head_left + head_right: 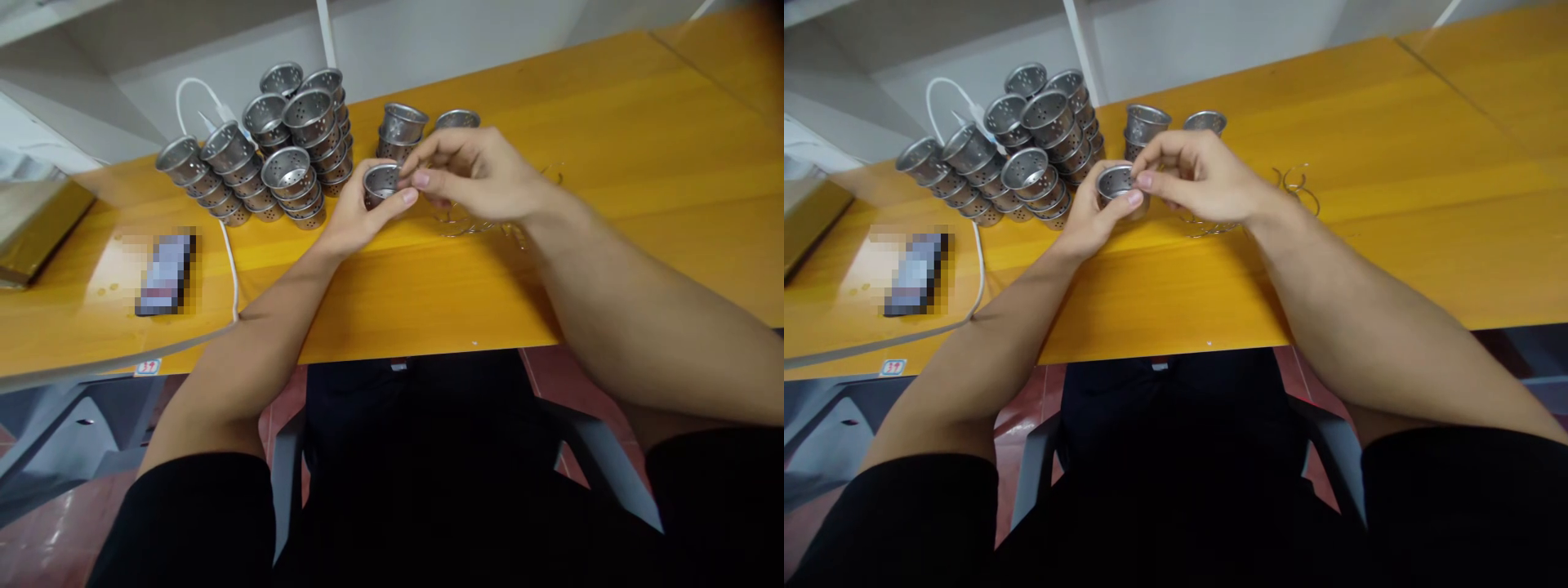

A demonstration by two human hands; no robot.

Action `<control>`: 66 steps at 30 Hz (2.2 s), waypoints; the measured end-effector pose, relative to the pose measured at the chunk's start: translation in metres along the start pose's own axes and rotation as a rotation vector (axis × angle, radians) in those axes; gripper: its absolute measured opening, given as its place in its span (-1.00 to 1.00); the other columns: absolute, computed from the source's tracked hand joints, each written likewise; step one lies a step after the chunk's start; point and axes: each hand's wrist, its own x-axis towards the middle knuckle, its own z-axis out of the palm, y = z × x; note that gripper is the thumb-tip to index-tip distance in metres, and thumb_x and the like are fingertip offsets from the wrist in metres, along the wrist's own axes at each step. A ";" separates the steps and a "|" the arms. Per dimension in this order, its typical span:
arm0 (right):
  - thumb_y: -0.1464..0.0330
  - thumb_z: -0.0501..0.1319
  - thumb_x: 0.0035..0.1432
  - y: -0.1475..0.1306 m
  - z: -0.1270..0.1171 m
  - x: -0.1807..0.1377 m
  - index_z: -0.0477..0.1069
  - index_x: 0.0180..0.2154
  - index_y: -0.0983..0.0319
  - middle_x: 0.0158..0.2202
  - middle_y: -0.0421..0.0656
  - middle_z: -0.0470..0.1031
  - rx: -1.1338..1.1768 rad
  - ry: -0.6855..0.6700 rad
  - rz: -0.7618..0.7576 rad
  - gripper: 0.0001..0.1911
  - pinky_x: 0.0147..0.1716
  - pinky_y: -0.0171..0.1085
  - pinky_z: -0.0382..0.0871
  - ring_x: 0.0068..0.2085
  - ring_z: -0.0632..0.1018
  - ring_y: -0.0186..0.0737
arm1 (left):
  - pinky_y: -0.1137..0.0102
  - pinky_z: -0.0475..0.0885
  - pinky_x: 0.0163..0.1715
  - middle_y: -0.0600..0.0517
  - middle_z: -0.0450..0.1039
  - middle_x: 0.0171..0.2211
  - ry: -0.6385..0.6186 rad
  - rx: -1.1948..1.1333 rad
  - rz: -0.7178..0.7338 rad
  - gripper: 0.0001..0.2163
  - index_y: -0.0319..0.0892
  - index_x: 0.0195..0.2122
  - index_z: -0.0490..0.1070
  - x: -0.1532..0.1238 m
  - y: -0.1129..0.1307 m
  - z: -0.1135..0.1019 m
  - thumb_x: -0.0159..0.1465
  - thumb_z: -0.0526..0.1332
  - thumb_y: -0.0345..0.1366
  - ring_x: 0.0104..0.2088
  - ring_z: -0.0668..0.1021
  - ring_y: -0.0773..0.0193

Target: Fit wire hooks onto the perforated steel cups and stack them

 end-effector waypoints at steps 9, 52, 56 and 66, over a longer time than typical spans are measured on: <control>-0.44 0.76 0.08 -0.004 0.001 -0.001 0.62 -0.18 0.03 -0.46 -0.23 0.54 0.075 -0.009 0.095 -0.21 -0.52 -0.10 0.53 -0.45 0.55 -0.12 | -0.17 0.49 0.62 -0.13 0.56 0.33 -0.058 0.064 0.076 0.01 -0.01 0.52 0.30 0.003 -0.013 0.003 0.37 0.44 0.64 0.41 0.70 -0.18; -0.16 0.64 0.36 0.000 0.001 -0.010 0.78 0.01 -0.11 0.30 -0.01 0.68 -0.252 0.009 0.005 -0.61 0.26 0.39 0.66 0.11 0.65 0.31 | -0.18 0.59 0.59 -0.16 0.65 0.28 0.094 0.101 -0.052 -0.09 0.00 0.44 0.37 0.004 -0.024 -0.003 0.37 0.54 0.54 0.31 0.76 -0.13; -0.08 0.61 0.37 -0.001 0.003 -0.010 0.77 0.05 -0.16 0.32 -0.06 0.68 -0.277 -0.024 0.023 -0.68 0.29 0.41 0.68 0.08 0.65 0.27 | -0.17 0.50 0.64 -0.23 0.56 0.38 0.047 0.146 -0.011 -0.05 -0.03 0.52 0.27 0.001 -0.025 -0.003 0.44 0.45 0.56 0.44 0.68 -0.20; -0.06 0.54 0.39 0.006 0.002 -0.009 0.80 0.03 -0.14 0.22 -0.08 0.71 -0.339 -0.061 0.002 -0.71 0.27 0.41 0.69 0.13 0.68 0.33 | -0.11 0.54 0.59 -0.19 0.57 0.34 0.003 0.132 0.045 -0.02 -0.01 0.50 0.29 -0.002 -0.024 -0.006 0.39 0.40 0.64 0.36 0.70 -0.15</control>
